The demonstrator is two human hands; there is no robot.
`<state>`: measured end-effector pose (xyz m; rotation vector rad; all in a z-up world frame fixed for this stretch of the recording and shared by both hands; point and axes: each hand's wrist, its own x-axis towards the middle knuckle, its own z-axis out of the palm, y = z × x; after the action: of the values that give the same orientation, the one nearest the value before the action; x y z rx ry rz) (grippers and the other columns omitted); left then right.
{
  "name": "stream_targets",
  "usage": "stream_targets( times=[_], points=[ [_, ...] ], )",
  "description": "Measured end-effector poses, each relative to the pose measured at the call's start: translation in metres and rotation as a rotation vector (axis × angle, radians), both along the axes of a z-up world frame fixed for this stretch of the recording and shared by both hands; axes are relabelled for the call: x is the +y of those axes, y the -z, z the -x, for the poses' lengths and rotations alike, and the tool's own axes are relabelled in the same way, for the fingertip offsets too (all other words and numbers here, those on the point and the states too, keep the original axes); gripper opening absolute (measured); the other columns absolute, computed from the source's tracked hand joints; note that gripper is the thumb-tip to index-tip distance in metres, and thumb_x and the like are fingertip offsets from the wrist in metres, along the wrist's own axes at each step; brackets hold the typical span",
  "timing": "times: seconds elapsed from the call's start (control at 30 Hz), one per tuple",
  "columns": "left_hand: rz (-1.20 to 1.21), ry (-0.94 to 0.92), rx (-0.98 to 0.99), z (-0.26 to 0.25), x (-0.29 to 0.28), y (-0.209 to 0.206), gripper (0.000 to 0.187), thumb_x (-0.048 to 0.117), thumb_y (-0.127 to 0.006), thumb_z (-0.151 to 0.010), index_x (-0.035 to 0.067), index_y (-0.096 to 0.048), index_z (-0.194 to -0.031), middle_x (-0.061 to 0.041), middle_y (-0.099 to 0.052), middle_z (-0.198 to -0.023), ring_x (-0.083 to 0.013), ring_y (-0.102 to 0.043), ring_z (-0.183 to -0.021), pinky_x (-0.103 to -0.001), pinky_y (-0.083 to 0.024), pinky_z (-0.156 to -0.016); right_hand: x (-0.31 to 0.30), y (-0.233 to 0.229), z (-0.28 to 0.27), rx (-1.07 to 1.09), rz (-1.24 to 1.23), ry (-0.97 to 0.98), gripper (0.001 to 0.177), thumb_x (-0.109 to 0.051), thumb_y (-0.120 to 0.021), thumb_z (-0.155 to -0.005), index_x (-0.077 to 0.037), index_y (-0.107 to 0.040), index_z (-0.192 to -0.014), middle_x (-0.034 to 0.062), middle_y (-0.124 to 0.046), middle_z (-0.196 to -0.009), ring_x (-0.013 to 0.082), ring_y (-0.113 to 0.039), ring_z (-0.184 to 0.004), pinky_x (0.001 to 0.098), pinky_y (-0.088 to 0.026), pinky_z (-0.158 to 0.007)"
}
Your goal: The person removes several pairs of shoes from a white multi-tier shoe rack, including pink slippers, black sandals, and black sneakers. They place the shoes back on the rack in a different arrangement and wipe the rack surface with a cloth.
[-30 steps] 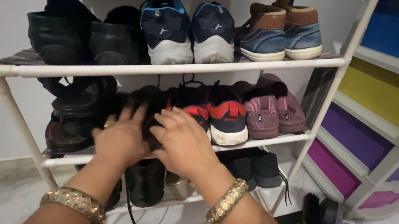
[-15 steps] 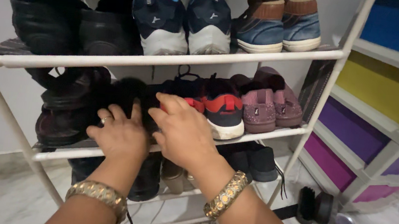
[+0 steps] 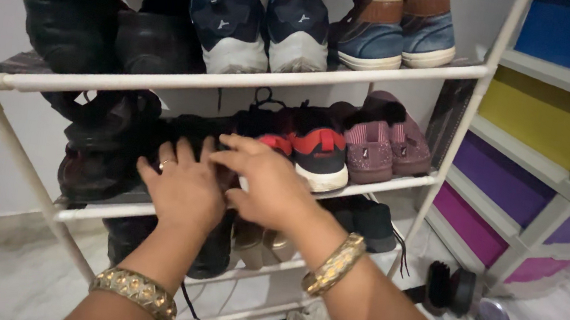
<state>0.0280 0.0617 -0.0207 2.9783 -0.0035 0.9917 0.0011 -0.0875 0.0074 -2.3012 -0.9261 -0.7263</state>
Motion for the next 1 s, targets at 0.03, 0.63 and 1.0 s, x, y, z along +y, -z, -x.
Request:
stream_targets(
  times=[0.03, 0.63, 1.0],
  points=[
    [0.007, 0.031, -0.047, 0.004, -0.003, -0.001, 0.075, 0.043, -0.071, -0.078, 0.025, -0.049, -0.147, -0.015, -0.05, -0.148, -0.0385, -0.04, -0.14, -0.069, -0.027, -0.109, -0.008, -0.001, -0.003, 0.002, -0.019, -0.056, 0.063, -0.004, -0.086, -0.065, -0.009, -0.069, -0.125, 0.016, -0.056, -0.146, 0.0329, -0.054, -0.134, 0.0403, -0.046, -0.109],
    [0.21, 0.767, -0.095, 0.063, -0.119, 0.035, 0.019, 0.014, -0.068, -0.08, 0.016, -0.068, -0.099, -0.009, -0.066, -0.09, -0.0338, -0.07, -0.074, -0.049, -0.055, -0.062, -0.207, 0.061, 0.004, 1.048, -0.632, -0.324, 0.04, -0.003, -0.072, -0.088, 0.004, -0.066, -0.127, 0.0161, -0.073, -0.122, 0.023, -0.069, -0.117, 0.0376, -0.058, -0.098],
    [0.131, 0.764, 0.64, 0.086, -0.204, 0.119, 0.061, 0.02, -0.076, -0.08, 0.02, -0.05, -0.135, -0.015, -0.058, -0.128, -0.0361, -0.064, -0.112, -0.048, -0.053, -0.092, -0.299, 0.168, 0.035, 1.426, -0.32, 0.286, 0.064, -0.01, -0.077, -0.074, -0.019, -0.065, -0.136, 0.0015, -0.07, -0.126, 0.0152, -0.068, -0.108, 0.0347, -0.054, -0.088]
  ],
)
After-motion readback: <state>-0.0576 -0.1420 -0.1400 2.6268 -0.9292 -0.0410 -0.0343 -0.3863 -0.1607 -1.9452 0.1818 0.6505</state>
